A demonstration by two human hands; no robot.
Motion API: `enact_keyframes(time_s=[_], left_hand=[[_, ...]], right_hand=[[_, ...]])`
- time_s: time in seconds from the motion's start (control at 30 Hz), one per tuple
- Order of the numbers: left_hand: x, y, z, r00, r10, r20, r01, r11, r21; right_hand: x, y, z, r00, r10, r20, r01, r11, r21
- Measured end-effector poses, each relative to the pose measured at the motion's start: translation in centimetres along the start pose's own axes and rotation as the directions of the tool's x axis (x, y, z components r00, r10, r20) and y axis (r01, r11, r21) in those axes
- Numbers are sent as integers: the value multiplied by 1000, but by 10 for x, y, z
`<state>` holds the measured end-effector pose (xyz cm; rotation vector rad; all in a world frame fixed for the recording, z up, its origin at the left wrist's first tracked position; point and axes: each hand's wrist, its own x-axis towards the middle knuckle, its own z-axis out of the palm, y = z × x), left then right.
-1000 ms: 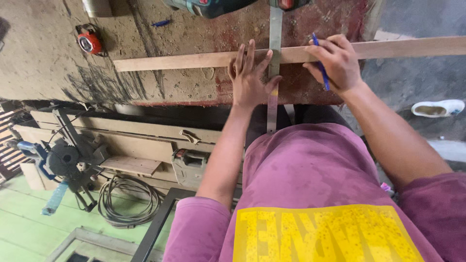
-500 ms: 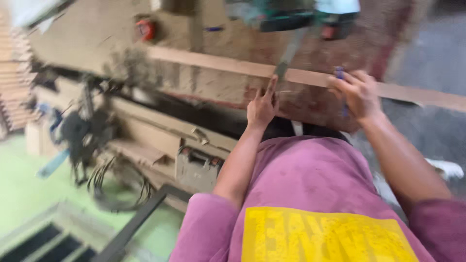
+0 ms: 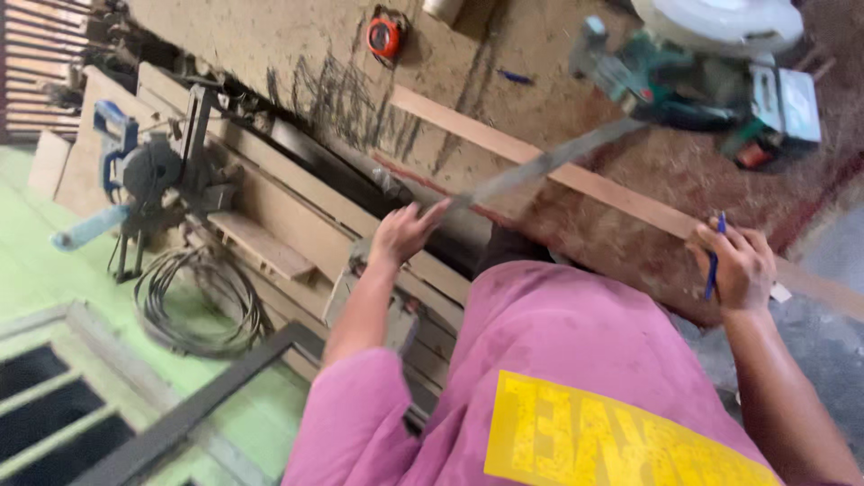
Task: The person measures a long wooden plank with a tape measure and marks it with a pencil. They then use a metal ruler to draw straight lines across the plank at the marked points.
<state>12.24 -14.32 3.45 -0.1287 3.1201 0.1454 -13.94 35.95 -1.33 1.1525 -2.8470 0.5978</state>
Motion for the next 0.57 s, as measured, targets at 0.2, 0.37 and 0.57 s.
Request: enact_keyframes(time_s=[0.2, 0.37, 0.57], left_hand=[[-121, -118, -49, 988, -153, 24, 148, 978, 148], [-174, -185, -65, 885, -466, -5, 465, 884, 52], [-87, -211, -2, 669, -737, -99, 711, 672, -207]], right_hand=[[14, -23, 8, 995, 85, 54, -76, 985, -155], [39, -37, 12, 988, 115, 107, -99, 984, -146], [33, -50, 17, 969, 157, 189, -115, 970, -215]])
